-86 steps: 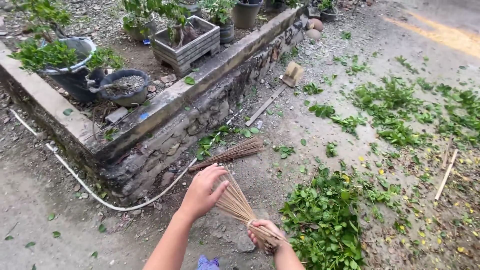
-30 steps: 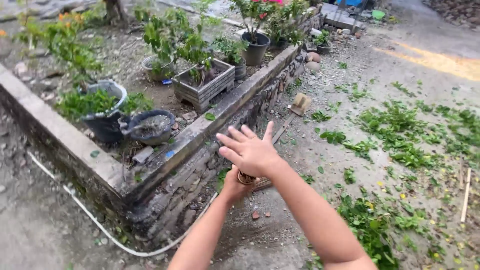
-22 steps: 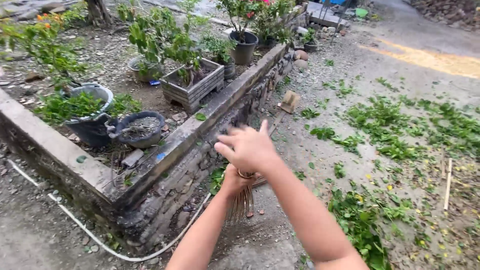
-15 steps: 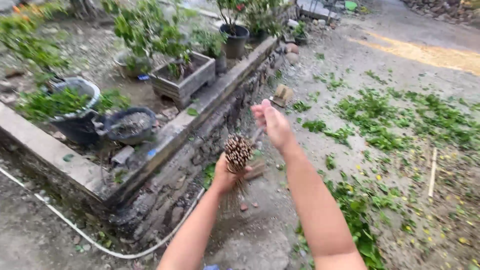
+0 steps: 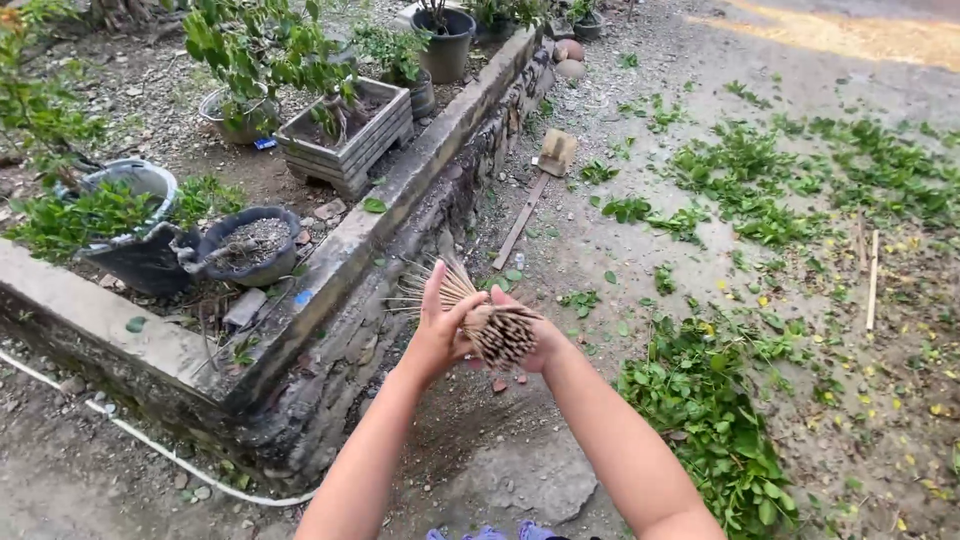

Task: Sweeping leaves and cleaning an outdoor patio area, including moving stools.

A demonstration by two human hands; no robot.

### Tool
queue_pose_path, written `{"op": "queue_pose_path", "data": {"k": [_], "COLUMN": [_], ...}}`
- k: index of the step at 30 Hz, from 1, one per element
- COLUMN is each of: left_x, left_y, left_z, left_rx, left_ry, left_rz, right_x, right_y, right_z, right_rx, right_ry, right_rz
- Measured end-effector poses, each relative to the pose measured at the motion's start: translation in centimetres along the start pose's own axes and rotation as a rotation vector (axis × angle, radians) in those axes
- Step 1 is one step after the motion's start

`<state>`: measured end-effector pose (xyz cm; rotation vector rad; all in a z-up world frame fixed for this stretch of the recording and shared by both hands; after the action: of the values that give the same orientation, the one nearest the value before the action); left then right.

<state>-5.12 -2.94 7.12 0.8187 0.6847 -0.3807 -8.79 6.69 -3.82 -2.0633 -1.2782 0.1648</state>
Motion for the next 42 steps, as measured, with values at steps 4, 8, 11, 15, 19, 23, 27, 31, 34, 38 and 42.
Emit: {"op": "queue_pose_path", "data": {"k": [4, 8, 11, 15, 19, 23, 27, 31, 34, 38, 42], "left_x": [1.0, 5.0, 6.6, 5.5, 6.5, 5.8, 5.1, 4.8, 4.0, 1.6, 0.7], "left_y": [2.7, -1.1, -5.7, -6.8, -8.9, -8.9, -7.7, -7.3, -7.2, -5.4, -5.3], "left_z": [-0.7, -3.8, -3.2, 0.6, 0.9, -0.5, -2.0, -3.7, -4.6, -5.0, -4.7], "left_rx": [-0.212, -0.455, -0.393, -0.297, -0.316, -0.349, -0.35, -0.371, -0.339, -0.343, -0.365], "left_ry": [-0.223, -0.792, -0.588, -0.237, -0.094, -0.087, -0.073, -0.06, -0.073, -0.04, -0.042], "left_rz": [-0.136, 0.163, 0.296, 0.434, 0.533, 0.574, 0.585, 0.565, 0.634, 0.578, 0.548], "right_x": [3.2, -3.3, -3.9, -5.9, -7.2, -7.7, -0.7, 1.6, 0.1, -1.3, -0.7], "right_y": [4.2, 17.1, 17.8, 16.4, 17.5, 20.6, 14.9, 11.1, 10.3, 10.2, 10.8], "right_z": [-4.4, 5.1, 14.0, 14.7, 16.1, 18.6, 16.5, 23.6, 26.6, 27.4, 23.9], "right_rx": [-0.123, -0.275, -0.327, -0.131, -0.038, 0.002, 0.047, 0.035, 0.155, 0.108, -0.042], "right_ry": [0.044, 0.147, 0.17, 0.301, 0.326, 0.219, 0.271, 0.361, 0.354, 0.494, 0.476], "right_rz": [-0.077, -0.123, -0.204, -0.254, -0.326, -0.579, -0.685, -0.603, -0.446, -0.351, -0.434]}}
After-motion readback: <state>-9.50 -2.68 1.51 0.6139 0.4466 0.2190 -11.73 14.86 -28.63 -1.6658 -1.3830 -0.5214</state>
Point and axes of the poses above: each hand's wrist, its own x-axis away from the middle knuckle, its own z-axis out of the back of the hand, y = z × x, the point moved 10 cm from there along -x, towards the middle knuckle, and after that the axes turned 9 degrees about y, right-handed, at the moved point
